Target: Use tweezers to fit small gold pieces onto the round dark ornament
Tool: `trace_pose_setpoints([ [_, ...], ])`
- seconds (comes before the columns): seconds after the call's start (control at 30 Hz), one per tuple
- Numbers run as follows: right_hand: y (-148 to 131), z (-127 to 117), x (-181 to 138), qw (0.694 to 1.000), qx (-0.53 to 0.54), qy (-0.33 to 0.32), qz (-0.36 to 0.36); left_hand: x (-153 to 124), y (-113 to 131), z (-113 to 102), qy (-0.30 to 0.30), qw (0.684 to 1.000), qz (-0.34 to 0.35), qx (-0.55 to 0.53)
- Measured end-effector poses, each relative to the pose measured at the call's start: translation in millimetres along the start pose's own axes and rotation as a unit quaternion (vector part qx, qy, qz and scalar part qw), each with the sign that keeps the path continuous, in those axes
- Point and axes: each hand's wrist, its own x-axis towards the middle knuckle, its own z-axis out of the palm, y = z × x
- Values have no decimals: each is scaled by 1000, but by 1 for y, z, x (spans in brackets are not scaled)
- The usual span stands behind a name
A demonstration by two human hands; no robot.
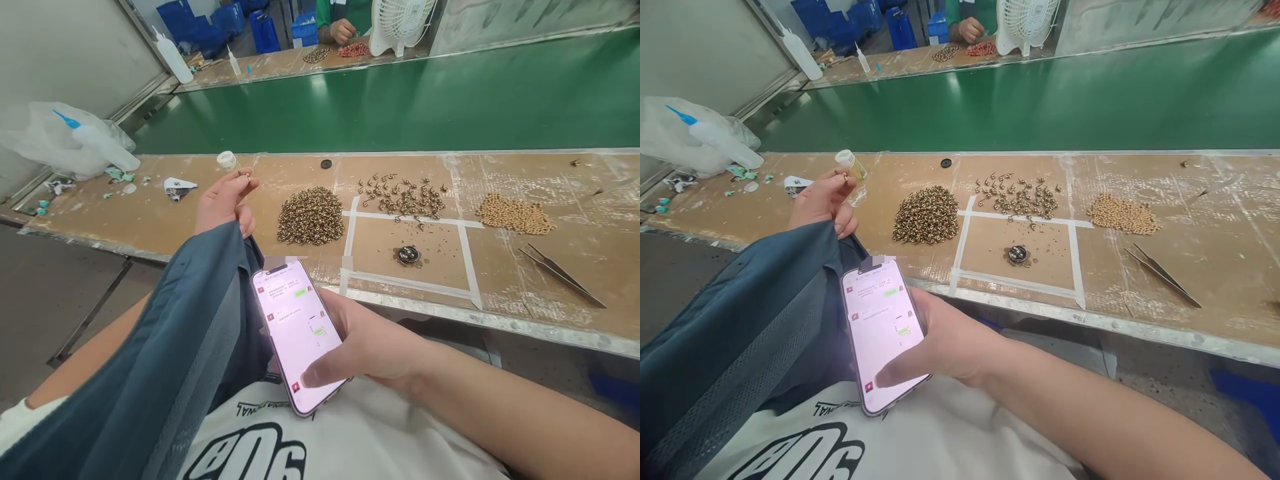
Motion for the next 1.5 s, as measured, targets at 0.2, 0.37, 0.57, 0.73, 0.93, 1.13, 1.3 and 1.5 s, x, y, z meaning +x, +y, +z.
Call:
trace_pose_setpoints([
  [0.2, -6, 19, -6, 996, 67, -33, 38, 1, -1, -3, -22, 999, -2, 26],
  [0.37, -11, 33, 3, 989, 93, -78, 83, -6, -10, 7, -66, 995, 6, 69],
  [0.57, 6, 30, 35, 986, 85, -90, 110, -20, -36, 20, -234, 956, -82, 160],
  [0.73, 21, 25, 44, 990, 81, -89, 73, -30, -57, 25, -322, 916, -141, 191],
  [0.93, 23, 30, 39, 991, 89, -84, 60, -32, -70, 29, -321, 919, -147, 174],
  [1.13, 29, 28, 43, 988, 103, -98, 64, -31, -70, 32, -329, 918, -155, 157],
  [1.3, 32, 27, 44, 989, 101, -95, 60, -33, -72, 37, -332, 916, -170, 147],
  [1.5, 28, 14, 24, 994, 56, -80, 51, -46, -86, 44, -318, 910, -229, 133],
])
